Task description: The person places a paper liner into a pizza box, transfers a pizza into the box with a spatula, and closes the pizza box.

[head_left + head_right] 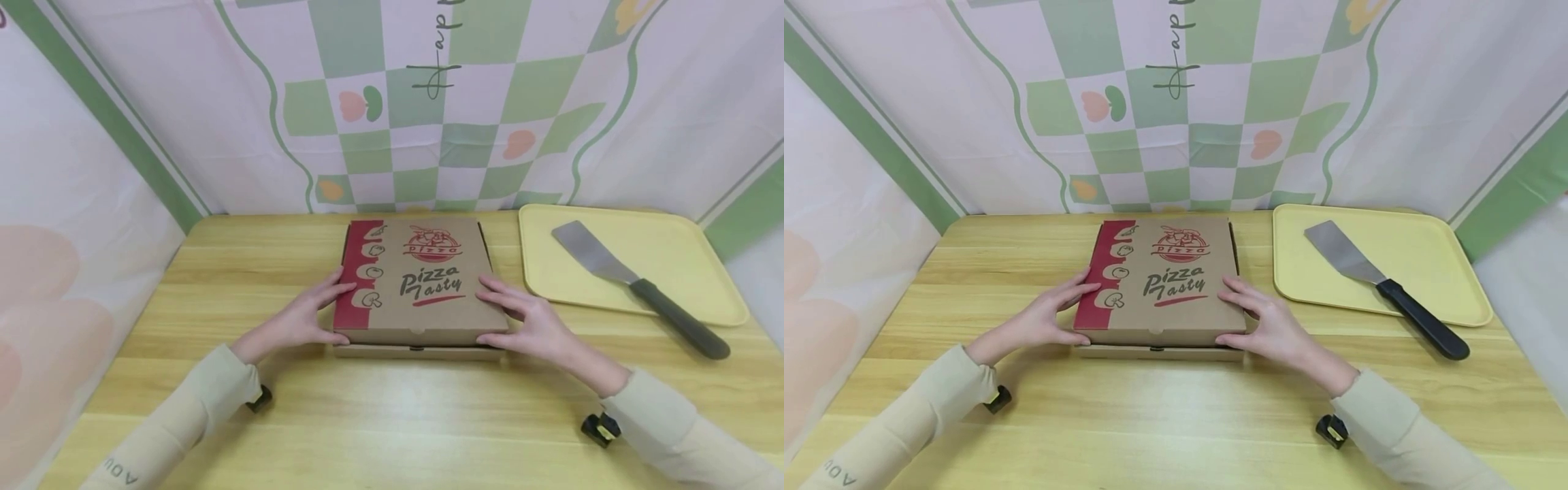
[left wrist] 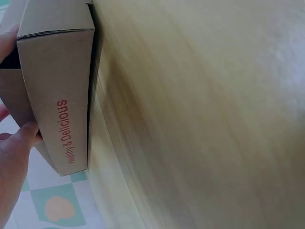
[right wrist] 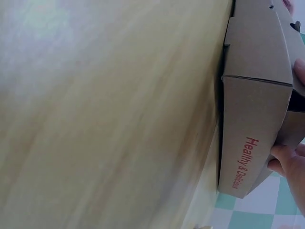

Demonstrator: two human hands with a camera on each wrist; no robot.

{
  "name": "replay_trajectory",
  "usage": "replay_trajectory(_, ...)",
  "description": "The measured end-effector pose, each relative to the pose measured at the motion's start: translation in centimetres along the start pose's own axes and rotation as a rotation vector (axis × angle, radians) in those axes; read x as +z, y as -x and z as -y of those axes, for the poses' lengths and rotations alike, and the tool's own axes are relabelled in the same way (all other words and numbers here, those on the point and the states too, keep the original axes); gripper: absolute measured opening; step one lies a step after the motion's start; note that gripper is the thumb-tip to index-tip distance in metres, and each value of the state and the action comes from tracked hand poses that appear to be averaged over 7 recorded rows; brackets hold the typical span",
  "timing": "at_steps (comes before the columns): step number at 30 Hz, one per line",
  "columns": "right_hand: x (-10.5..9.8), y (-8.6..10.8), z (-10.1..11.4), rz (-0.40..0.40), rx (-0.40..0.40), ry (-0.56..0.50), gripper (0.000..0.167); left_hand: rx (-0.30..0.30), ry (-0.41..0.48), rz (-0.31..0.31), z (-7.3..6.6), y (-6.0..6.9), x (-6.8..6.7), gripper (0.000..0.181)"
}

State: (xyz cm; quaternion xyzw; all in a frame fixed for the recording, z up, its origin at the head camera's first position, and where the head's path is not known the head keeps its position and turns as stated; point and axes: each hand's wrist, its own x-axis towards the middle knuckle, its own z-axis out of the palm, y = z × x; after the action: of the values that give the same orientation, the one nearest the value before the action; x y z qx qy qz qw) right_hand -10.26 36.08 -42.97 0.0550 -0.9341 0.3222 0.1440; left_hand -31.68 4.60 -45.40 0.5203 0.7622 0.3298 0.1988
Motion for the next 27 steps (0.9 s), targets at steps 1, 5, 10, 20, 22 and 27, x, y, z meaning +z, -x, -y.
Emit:
replay_trajectory(1, 0.06, 0.02, -0.06, -0.001, -0.009, 0.026, 0.065, -0.001, -0.003, -0.002, 0.0, 0.03, 0.03, 0.086)
replay_trajectory(5, 0.27, 0.06, -0.28, -0.008, -0.055, 0.128, 0.066, -0.002, -0.02, 0.001, 0.01, 0.08, 0.04, 0.085)
replay_trajectory(10, 0.48, 0.02, -0.46, -0.002, -0.108, 0.189, 0.065, 0.0, -0.051, 0.028, 0.18, 0.04, 0.04, 0.083)
replay_trajectory(20, 0.3, 0.18, -0.43, 0.053, -0.146, 0.241, 0.051, 0.019, -0.198, 0.078, 0.47, 0.15, 0.36, 0.077)
replay_trajectory(22, 0.16, 0.2, -0.36, 0.067, -0.115, 0.243, 0.049, 0.03, -0.215, 0.072, 0.43, 0.17, 0.29, 0.073)
replay_trajectory(27, -0.15, -0.22, -0.77, 0.003, -0.053, 0.231, 0.039, 0.072, -0.256, -0.005, 0.8, 0.05, -0.05, 0.056)
